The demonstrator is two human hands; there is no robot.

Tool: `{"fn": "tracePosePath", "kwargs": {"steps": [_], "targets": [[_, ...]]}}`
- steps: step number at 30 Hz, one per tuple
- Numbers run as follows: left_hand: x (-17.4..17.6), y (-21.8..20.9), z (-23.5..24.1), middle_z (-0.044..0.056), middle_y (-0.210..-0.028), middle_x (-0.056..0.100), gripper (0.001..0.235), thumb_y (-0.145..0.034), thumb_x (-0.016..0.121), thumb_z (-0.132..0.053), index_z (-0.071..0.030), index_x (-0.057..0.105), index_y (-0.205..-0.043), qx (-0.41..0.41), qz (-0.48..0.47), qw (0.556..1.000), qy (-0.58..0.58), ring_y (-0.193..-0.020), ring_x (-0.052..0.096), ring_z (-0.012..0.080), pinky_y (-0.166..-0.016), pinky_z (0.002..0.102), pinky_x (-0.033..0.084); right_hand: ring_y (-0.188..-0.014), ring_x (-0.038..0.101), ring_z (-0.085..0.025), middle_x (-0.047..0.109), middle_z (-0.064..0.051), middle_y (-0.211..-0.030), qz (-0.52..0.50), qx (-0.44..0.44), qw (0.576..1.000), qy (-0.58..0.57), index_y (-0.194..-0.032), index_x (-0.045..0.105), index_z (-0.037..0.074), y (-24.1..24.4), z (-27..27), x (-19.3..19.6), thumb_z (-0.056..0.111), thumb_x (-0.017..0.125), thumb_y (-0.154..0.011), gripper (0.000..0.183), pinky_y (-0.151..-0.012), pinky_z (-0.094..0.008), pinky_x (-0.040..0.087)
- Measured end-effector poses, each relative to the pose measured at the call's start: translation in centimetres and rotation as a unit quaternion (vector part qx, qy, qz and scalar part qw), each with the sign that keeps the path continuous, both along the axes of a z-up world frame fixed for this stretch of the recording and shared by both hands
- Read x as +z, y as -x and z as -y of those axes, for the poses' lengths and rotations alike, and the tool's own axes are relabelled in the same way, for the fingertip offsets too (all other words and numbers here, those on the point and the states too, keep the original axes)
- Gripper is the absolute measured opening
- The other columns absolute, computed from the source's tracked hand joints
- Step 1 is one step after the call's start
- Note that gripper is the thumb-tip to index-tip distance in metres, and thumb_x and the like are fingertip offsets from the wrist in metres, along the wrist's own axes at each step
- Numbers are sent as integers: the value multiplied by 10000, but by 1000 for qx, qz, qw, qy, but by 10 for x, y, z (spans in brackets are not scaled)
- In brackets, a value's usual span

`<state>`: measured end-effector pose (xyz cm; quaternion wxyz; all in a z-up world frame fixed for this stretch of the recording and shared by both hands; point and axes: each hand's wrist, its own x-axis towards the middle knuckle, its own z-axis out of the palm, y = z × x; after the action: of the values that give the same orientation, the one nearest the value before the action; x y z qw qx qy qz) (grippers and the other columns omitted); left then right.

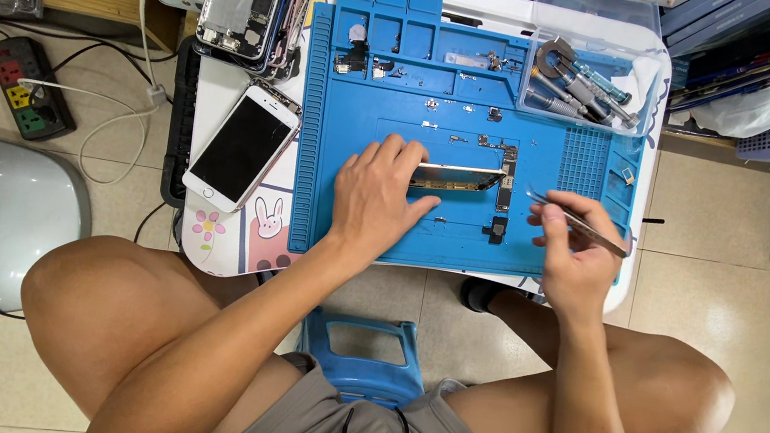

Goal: The person uses a screwdriver to remove screws from a disassembled smartphone motherboard placed on a blue anti-static mat. They carefully unscrew components and place the screws into the mat's compartments.

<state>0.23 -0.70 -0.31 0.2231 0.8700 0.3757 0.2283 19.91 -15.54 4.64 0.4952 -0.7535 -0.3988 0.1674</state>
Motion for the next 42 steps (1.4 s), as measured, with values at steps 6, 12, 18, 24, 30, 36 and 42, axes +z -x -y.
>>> {"fn": "tracePosePath", "kwargs": {"steps": [6, 12, 18, 24, 30, 36, 42], "targets": [[-1, 2, -2, 44, -961, 599, 579, -694, 994, -339, -164, 615, -1094, -19, -3, 1000, 16, -896, 705, 298, -728, 451, 558, -904, 789, -228, 785, -195, -959, -118, 41, 992, -15, -1093, 674, -26, 19, -2, -23, 86, 733, -1002, 155, -681, -297, 638], [0, 3, -4, 51, -973, 622, 554, -712, 985, -279, -160, 629, -1118, -29, -6, 999, 39, -924, 712, 311, -749, 456, 560, -879, 776, -198, 802, -146, -971, -108, 48, 993, 5, -1107, 771, 11, 33, -8, -30, 74, 796, -953, 169, -666, -318, 665], [3, 4, -5, 62, -966, 623, 517, -732, 965, -222, -153, 624, -1114, -37, -7, 998, 42, -912, 712, 324, -751, 460, 558, -714, 763, -200, 785, -131, -832, -83, 74, 994, -5, -1030, 803, 36, 32, -11, -34, 37, 819, -924, 108, -613, -301, 647], [0, 4, -4, 64, -964, 625, 525, -729, 971, -195, -151, 620, -1117, -35, 2, 999, 35, -909, 716, 323, -746, 466, 566, -725, 775, -264, 770, -123, -816, -10, 108, 994, 13, -1023, 826, 39, 38, -15, -29, 30, 809, -928, 97, -612, -333, 648], [4, 5, -4, 64, -949, 613, 511, -742, 964, -175, -137, 615, -1113, -41, 7, 999, 31, -906, 712, 319, -739, 458, 563, -723, 762, -300, 774, -140, -805, 41, 127, 991, 12, -1010, 818, 23, 43, -20, -29, 15, 792, -942, 74, -600, -342, 640], [1, 4, -4, 51, -949, 613, 527, -729, 974, -196, -143, 615, -1112, -39, 1, 999, 24, -908, 714, 309, -739, 451, 566, -743, 762, -293, 778, -136, -810, 49, 131, 990, 19, -1006, 824, 37, 44, -20, -32, 7, 782, -949, 77, -614, -346, 643], [3, 5, -5, 55, -943, 611, 519, -735, 971, -187, -142, 614, -1109, -42, 6, 999, 27, -908, 716, 310, -739, 454, 568, -747, 754, -305, 775, -147, -814, 52, 130, 990, 15, -1015, 820, 30, 46, -21, -32, 21, 764, -968, 74, -614, -357, 645]]}}
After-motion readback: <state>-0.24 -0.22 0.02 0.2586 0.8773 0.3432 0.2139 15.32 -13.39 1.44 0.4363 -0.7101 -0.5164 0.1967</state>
